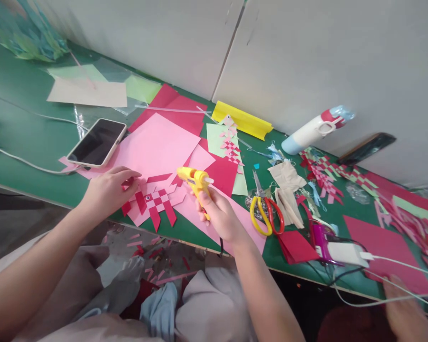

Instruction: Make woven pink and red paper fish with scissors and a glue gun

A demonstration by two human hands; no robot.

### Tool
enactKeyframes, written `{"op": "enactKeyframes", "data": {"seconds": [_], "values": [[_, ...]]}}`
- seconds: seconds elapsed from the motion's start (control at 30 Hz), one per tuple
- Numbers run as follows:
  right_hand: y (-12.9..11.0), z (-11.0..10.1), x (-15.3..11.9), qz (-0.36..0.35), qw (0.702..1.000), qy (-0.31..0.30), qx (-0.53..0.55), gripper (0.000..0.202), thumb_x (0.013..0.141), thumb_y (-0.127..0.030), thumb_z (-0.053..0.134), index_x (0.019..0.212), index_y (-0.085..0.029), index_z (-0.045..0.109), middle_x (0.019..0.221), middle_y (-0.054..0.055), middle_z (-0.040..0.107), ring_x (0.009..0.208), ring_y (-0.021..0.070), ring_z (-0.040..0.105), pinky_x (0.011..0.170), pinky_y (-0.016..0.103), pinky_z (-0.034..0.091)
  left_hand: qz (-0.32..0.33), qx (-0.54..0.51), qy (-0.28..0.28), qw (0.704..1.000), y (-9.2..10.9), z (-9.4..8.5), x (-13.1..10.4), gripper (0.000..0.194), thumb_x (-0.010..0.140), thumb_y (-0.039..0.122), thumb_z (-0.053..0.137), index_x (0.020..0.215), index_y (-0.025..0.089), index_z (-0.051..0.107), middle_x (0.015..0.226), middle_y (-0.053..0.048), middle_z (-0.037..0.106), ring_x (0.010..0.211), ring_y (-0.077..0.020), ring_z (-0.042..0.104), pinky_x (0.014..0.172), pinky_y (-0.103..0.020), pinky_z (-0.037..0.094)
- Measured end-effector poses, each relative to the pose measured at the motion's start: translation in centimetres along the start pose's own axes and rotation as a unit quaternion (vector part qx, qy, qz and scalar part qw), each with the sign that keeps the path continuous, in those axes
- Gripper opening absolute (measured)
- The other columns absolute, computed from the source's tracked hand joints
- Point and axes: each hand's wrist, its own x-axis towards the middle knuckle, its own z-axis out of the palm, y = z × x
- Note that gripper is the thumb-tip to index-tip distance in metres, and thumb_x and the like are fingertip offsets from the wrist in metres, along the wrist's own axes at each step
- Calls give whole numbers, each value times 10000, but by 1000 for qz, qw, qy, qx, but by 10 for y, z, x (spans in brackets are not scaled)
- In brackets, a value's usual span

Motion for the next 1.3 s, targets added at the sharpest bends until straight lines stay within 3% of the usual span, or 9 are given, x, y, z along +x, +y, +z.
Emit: {"op": "enactKeyframes", "data": {"seconds": [0.17,0.37,0.8,1.3], "values": [[-8,19,27,29,995,-94,-1,417,914,-583,479,930,-170,528,699,-30,457,513,70,450,444,208,339,0,13,-6,1000,0,1,-4,326,887,305,460,1055,187,713,1090,-73,705,809,-200,687,651,-302,504],[-6,31,42,67,987,-144,5,426,915,-572,479,950,-152,537,706,-31,446,502,57,440,417,188,314,2,20,2,1000,-1,3,-8,320,874,253,477,1079,190,713,1112,-65,706,852,-205,694,651,-292,509],[-4,35,50,60,987,-145,-38,453,905,-600,461,919,-151,520,665,-51,431,486,54,421,425,202,278,15,24,6,1000,-3,5,-7,319,890,247,456,1075,189,710,1105,-66,712,856,-210,696,647,-295,508],[-3,36,49,8,988,-114,-102,450,957,-588,378,827,-172,487,678,-31,465,518,77,452,529,242,385,34,34,22,999,-6,7,-6,288,908,222,463,1066,213,704,1080,-38,728,753,-166,710,586,-246,507]]}}
